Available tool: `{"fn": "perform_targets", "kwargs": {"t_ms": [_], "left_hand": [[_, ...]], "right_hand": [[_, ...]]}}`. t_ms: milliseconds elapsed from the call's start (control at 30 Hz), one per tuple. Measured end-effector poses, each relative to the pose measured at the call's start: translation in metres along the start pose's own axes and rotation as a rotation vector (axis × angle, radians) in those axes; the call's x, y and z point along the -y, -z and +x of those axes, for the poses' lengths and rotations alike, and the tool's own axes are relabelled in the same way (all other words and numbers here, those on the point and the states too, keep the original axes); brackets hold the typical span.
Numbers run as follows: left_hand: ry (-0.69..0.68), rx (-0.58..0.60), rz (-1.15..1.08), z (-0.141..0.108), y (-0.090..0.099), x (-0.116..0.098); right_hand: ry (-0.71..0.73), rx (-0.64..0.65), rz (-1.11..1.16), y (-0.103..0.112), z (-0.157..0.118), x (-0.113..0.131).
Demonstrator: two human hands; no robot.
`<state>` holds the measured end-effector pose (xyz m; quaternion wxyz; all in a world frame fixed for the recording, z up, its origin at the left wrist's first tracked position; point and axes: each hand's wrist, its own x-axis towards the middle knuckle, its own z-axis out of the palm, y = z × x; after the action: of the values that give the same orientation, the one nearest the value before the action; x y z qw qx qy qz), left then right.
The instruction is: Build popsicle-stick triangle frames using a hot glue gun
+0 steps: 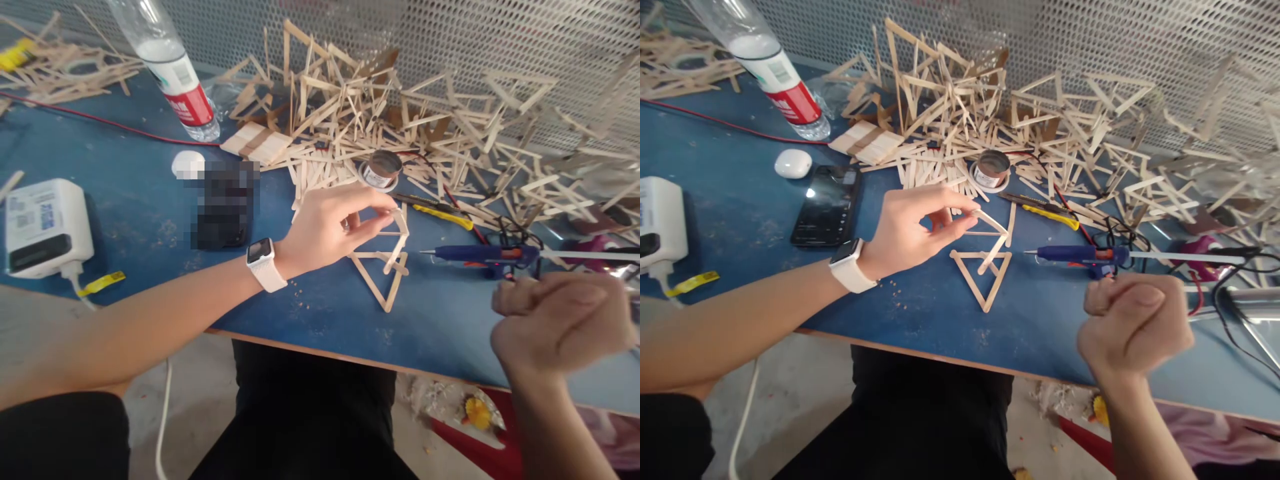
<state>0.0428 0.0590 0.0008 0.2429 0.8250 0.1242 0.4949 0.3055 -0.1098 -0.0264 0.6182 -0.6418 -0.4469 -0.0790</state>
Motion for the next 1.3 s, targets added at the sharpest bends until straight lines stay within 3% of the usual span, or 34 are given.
{"fn": "perform_targets", "kwargs": {"t_ms": [67,167,200,267,367,467,667,833,1067,1100,1167,1300], "left_hand": [[-0.018,-0.005,-0.004,-0.001,-0.002,0.001],[-0.042,-0.001,0.007,-0.001,-0.002,0.001],[-0.051,-0.004,0.008,-0.001,-0.002,0.001],[-0.073,-0.011,0.003,-0.001,-0.002,0.0],[-0.08,-0.002,-0.025,-0.003,-0.002,0.001],[-0.059,0.034,-0.033,-0.005,-0.001,0.003],[-0.06,0.077,-0.014,-0.006,-0.001,0.004],[-0.073,0.086,0.017,-0.006,-0.001,0.003],[-0.134,0.127,0.116,-0.005,0.001,0.006],[-0.153,0.125,0.137,-0.004,0.001,0.005],[-0.176,0.118,0.168,-0.004,0.001,0.003],[-0.168,0.105,0.192,-0.003,0.0,-0.001]], "right_hand": [[0.02,-0.141,0.008,0.019,-0.001,-0.023],[0.061,-0.219,-0.102,0.037,0.008,-0.053],[-0.004,-0.149,-0.173,0.04,0.012,-0.061],[-0.112,-0.205,-0.254,0.043,0.019,-0.072],[-0.284,-0.089,-0.255,0.041,0.024,-0.078],[-0.268,-0.011,-0.266,0.039,0.028,-0.074],[0.01,0.475,-0.389,0.039,0.048,-0.06],[0.008,0.643,-0.329,0.037,0.062,-0.061],[-0.039,0.53,-0.148,0.023,0.07,-0.061],[-0.055,0.479,-0.056,0.019,0.07,-0.055],[-0.107,0.564,0.124,0.007,0.07,-0.037],[-0.012,0.457,0.267,-0.024,0.062,0.003]]}}
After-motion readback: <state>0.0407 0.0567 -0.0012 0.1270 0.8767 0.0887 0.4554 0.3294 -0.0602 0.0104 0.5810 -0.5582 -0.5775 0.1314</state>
